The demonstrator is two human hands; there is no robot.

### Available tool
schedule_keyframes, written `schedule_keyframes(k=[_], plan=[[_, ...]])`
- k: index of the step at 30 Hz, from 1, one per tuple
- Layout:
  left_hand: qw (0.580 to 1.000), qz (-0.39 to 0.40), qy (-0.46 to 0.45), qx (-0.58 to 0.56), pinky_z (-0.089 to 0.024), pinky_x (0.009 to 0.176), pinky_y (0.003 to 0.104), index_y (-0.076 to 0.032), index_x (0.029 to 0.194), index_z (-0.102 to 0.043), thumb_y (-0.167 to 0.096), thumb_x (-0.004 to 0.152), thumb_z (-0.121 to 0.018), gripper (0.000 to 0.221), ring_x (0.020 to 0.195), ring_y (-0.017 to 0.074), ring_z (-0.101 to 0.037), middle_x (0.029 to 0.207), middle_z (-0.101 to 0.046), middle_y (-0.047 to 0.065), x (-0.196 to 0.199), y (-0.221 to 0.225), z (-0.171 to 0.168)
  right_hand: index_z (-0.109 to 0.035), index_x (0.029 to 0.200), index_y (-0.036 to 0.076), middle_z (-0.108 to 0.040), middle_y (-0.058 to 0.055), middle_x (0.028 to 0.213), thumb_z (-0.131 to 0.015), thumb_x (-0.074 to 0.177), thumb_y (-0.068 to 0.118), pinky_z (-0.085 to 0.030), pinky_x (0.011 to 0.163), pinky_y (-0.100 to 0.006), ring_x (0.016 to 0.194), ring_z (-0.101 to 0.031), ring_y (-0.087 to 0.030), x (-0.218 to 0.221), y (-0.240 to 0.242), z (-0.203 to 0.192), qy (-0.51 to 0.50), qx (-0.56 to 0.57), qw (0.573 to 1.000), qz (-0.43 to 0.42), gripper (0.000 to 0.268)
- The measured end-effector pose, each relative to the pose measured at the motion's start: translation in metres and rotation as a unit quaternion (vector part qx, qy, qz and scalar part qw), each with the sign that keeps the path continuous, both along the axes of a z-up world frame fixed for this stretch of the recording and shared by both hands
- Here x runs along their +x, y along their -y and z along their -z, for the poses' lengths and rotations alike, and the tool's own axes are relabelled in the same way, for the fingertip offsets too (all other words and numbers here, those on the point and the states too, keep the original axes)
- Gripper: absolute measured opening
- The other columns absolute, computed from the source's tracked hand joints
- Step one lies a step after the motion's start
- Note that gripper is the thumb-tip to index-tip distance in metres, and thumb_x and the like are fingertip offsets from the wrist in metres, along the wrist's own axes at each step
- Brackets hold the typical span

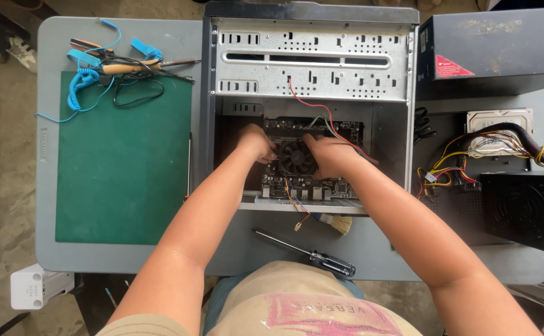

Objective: The person is reinstalling a power supply unit (PSU) into a desktop computer case and securing it with screws using a screwdriver.

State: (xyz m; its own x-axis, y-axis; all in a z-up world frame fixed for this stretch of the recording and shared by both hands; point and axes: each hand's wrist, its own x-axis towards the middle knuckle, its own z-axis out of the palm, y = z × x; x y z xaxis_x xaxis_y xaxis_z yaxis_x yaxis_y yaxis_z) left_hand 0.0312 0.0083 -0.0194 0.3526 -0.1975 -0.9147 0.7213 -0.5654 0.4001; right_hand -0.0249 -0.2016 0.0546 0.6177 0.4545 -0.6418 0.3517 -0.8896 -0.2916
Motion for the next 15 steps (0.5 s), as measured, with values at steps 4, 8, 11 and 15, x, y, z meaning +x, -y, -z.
schedule_keyframes(k=[4,8,11,15], plan=[[0.990,0.109,0.035,0.080,-0.063,0.086,0.044,0.001,0.124,-0.065,-0.005,0.072,-0.089,0.058,0.105,0.0381,-0.070,0.112,-0.070,0.025,0.015,0.013,0.073,-0.040,0.147,-0.005,-0.060,-0.031,0.128,-0.091,0.069,0.031,-0.060,0.079,-0.056,0.102,-0.070,-0.046,-0.003,-0.004,0.004,0.025,-0.013,0.999,-0.022,0.100],[0.956,0.224,0.070,0.178,-0.063,0.083,0.042,-0.008,0.124,-0.069,-0.020,0.069,-0.095,0.062,0.104,0.0317,-0.071,0.111,-0.073,0.015,0.010,0.019,0.086,-0.042,0.143,0.000,-0.061,-0.022,0.124,-0.090,0.063,0.051,-0.060,0.076,-0.055,0.098,-0.072,-0.040,-0.008,-0.004,0.031,0.104,-0.050,0.992,-0.051,0.106],[0.983,0.096,0.085,0.133,-0.065,0.073,0.037,-0.012,0.112,-0.074,-0.007,0.072,-0.090,0.044,0.089,0.0293,-0.074,0.098,-0.074,0.014,-0.002,0.013,0.058,-0.044,0.140,0.001,-0.063,-0.019,0.118,-0.090,0.060,0.053,-0.061,0.077,-0.050,0.096,-0.072,-0.037,-0.004,-0.004,0.028,0.117,-0.053,0.990,-0.057,0.106],[0.990,-0.050,0.131,0.030,-0.067,0.068,0.035,-0.008,0.102,-0.078,0.009,0.070,-0.085,0.037,0.075,0.0313,-0.076,0.083,-0.075,0.020,-0.022,0.001,0.026,-0.041,0.143,0.002,-0.062,-0.020,0.120,-0.092,0.060,0.050,-0.060,0.083,-0.050,0.099,-0.071,-0.040,-0.005,-0.006,0.021,0.113,-0.049,0.992,-0.033,0.109]])
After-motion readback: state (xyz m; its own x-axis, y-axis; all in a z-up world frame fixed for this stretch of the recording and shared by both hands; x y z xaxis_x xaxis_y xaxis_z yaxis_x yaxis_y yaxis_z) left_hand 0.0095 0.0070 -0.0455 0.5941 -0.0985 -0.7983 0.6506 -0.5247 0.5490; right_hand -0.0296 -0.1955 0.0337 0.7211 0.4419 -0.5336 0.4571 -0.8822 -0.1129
